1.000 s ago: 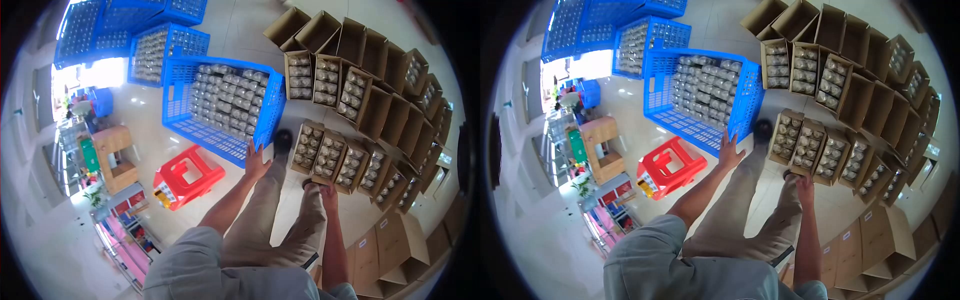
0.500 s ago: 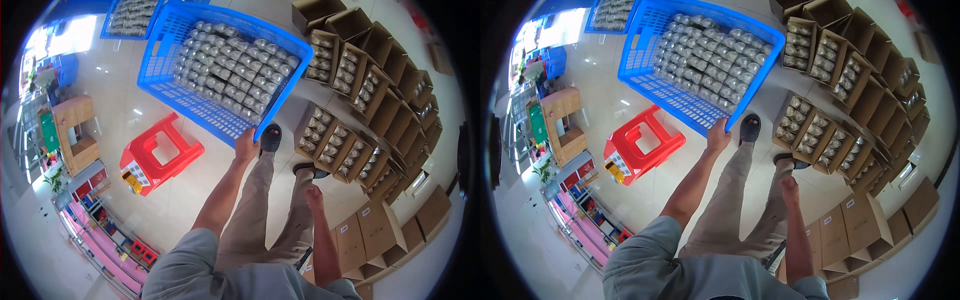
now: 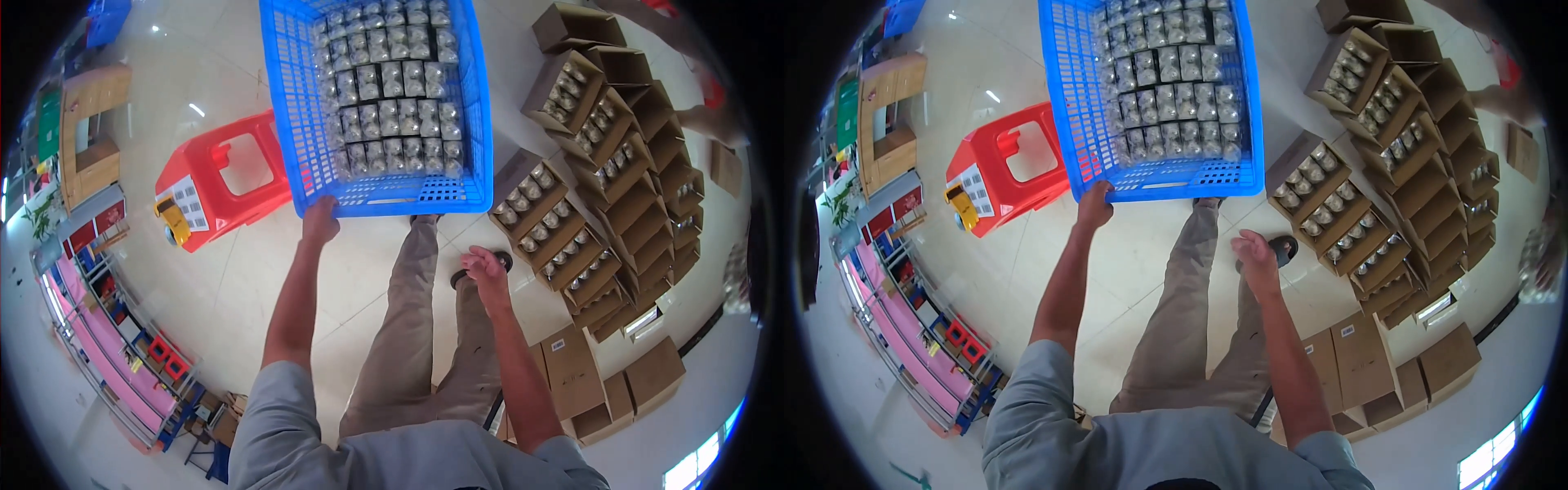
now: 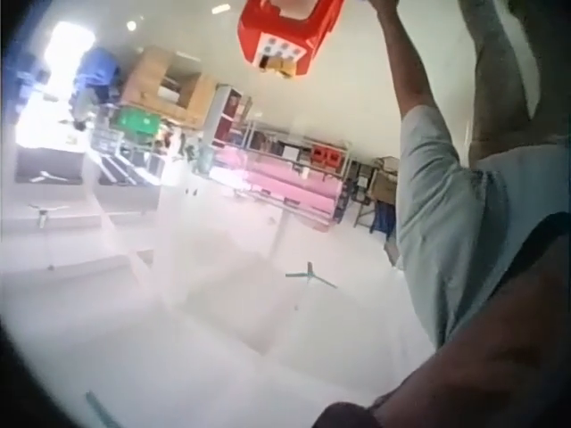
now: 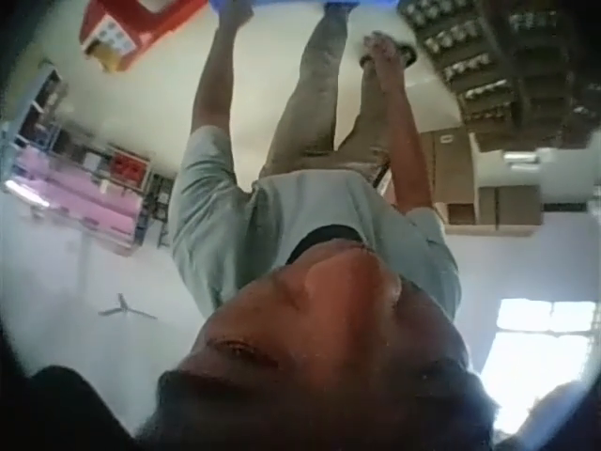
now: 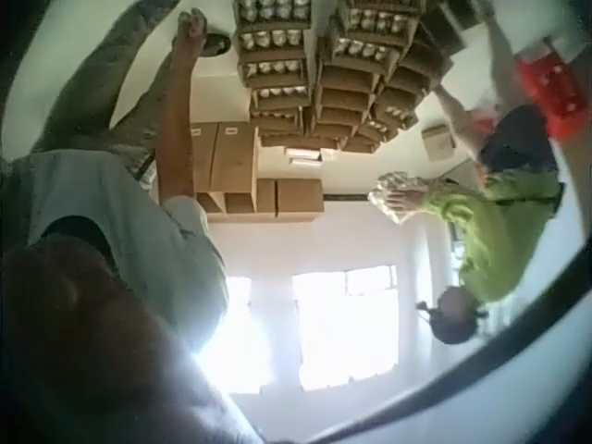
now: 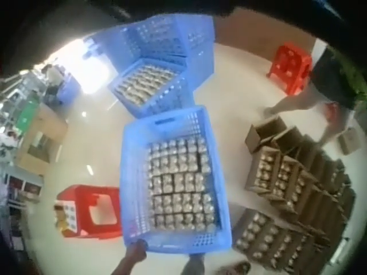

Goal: The recorder is picking up sets of glass jars from a blue crate and placing them into cardboard boxes on the floor.

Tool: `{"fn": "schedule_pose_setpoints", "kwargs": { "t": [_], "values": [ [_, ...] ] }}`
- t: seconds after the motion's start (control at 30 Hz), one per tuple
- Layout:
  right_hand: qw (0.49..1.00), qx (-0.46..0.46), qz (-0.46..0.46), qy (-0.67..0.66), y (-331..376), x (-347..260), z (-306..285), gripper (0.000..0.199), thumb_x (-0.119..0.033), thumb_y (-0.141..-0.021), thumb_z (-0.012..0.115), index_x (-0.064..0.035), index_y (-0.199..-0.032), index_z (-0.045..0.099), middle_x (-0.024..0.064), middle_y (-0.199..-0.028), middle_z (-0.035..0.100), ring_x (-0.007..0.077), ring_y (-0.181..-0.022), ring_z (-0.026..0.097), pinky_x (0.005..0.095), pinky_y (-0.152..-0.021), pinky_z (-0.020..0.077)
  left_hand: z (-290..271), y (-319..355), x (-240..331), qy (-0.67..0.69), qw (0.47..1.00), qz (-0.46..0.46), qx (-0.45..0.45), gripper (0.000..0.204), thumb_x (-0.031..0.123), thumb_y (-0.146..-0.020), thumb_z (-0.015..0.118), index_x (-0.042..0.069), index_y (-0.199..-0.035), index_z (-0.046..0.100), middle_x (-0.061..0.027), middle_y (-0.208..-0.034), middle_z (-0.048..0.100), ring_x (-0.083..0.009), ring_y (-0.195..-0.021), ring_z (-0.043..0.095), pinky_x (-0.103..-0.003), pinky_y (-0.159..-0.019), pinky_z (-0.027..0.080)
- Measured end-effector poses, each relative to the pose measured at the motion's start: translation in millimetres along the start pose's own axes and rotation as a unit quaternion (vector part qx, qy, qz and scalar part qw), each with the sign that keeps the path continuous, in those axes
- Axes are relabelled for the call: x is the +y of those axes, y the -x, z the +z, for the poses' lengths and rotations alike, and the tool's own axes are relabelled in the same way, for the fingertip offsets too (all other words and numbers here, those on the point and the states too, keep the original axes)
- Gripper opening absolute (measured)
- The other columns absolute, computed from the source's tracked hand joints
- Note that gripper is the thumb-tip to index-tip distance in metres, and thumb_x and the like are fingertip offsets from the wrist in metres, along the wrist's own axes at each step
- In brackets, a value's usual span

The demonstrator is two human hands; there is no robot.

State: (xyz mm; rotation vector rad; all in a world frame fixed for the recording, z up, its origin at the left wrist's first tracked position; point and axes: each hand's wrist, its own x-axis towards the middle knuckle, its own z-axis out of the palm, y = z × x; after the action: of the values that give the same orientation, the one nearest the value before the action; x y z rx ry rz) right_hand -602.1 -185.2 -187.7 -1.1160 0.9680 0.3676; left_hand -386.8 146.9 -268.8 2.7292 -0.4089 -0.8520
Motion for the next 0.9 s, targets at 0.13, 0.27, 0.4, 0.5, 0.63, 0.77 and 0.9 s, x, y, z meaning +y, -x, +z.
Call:
{"fn": "schedule_pose_setpoints", "kwargs": {
  "t": [0.13, 0.27, 0.4, 0.5, 0.63, 0.77, 0.9],
  "values": [
    [0.99, -0.035, -0.134, -0.028, -39.8, -41.3, 64.8, 0.04, -0.01, -0.09, 0.06, 0.0024, -0.127, 0.05, 0.0106, -0.119, 0.06, 0.0179, -0.113, 0.056, 0.0318, -0.1, 0.0413, 1.8, -30.7, -34.0, 0.192, 0.977, 0.033, -0.082, 0.045, 0.002, -0.074, 0.061, 0.005, -0.119, 0.061, -0.0148, -0.118, 0.064, -0.0306, -0.106, 0.063, -0.038, -0.091, 0.048],
    [0.97, 0.088, -0.2, 0.106, -176.6, -49.9, 108.0, 0.049, -0.015, -0.087, 0.064, 0.0056, -0.128, 0.047, 0.0179, -0.124, 0.056, 0.0251, -0.118, 0.053, 0.0351, -0.103, 0.0393, 55.9, -110.2, -15.6, 0.336, 0.941, -0.023, -0.019, 0.049, 0.009, -0.078, 0.061, 0.001, -0.127, 0.056, -0.018, -0.118, 0.064, -0.0293, -0.108, 0.061, -0.035, -0.093, 0.047],
    [0.945, 0.178, -0.001, 0.274, -311.1, -2.9, 62.4, 0.087, -0.035, -0.067, 0.077, 0.0152, -0.128, 0.04, 0.0328, -0.127, 0.051, 0.0369, -0.119, 0.053, 0.0396, -0.096, 0.0437, 111.2, -165.8, 30.3, 0.374, 0.914, -0.108, -0.111, 0.046, 0.012, -0.075, 0.064, -0.003, -0.117, 0.056, -0.0214, -0.105, 0.065, -0.0312, -0.098, 0.064, -0.038, -0.083, 0.05],
    [0.962, 0.113, 0.069, 0.24, -326.2, 22.6, 107.0, 0.069, -0.031, -0.071, 0.075, 0.0085, -0.123, 0.051, 0.0217, -0.115, 0.06, 0.0274, -0.104, 0.059, 0.0374, -0.087, 0.0457, 125.1, -176.7, -13.6, 0.291, 0.942, -0.166, -0.026, 0.042, 0.016, -0.069, 0.067, -0.008, -0.102, 0.054, -0.0219, -0.088, 0.065, -0.0358, -0.086, 0.064, -0.043, -0.077, 0.05],
    [0.944, 0.171, 0.012, 0.281, -389.6, 76.2, 4.3, 0.072, -0.037, -0.068, 0.078, 0.0092, -0.118, 0.054, 0.0214, -0.112, 0.061, 0.0273, -0.101, 0.06, 0.0371, -0.087, 0.046, 155.2, -191.7, 66.1, 0.309, 0.94, -0.142, 0.01, 0.05, 0.018, -0.07, 0.068, -0.009, -0.107, 0.049, -0.0269, -0.106, 0.056, -0.0425, -0.097, 0.058, -0.046, -0.085, 0.049],
    [0.918, 0.192, 0.104, 0.331, -360.2, 51.0, 75.9, 0.075, -0.046, -0.067, 0.08, 0.0069, -0.113, 0.056, 0.0181, -0.108, 0.063, 0.0256, -0.098, 0.061, 0.0368, -0.085, 0.0468, 143.0, -186.3, 35.6, 0.267, 0.942, -0.2, -0.033, 0.061, 0.017, -0.071, 0.066, -0.008, -0.12, 0.04, -0.0308, -0.125, 0.042, -0.0462, -0.108, 0.052, -0.046, -0.092, 0.046],
    [0.897, 0.205, 0.071, 0.384, -363.5, 50.1, 70.0, 0.074, -0.049, -0.066, 0.081, 0.0046, -0.112, 0.057, 0.0161, -0.104, 0.064, 0.0232, -0.096, 0.061, 0.0357, -0.085, 0.0471, 141.1, -188.3, 33.5, 0.274, 0.949, -0.144, -0.058, 0.065, 0.018, -0.07, 0.068, -0.008, -0.122, 0.039, -0.0306, -0.12, 0.045, -0.0454, -0.107, 0.053, -0.047, -0.091, 0.046]
  ]
}}
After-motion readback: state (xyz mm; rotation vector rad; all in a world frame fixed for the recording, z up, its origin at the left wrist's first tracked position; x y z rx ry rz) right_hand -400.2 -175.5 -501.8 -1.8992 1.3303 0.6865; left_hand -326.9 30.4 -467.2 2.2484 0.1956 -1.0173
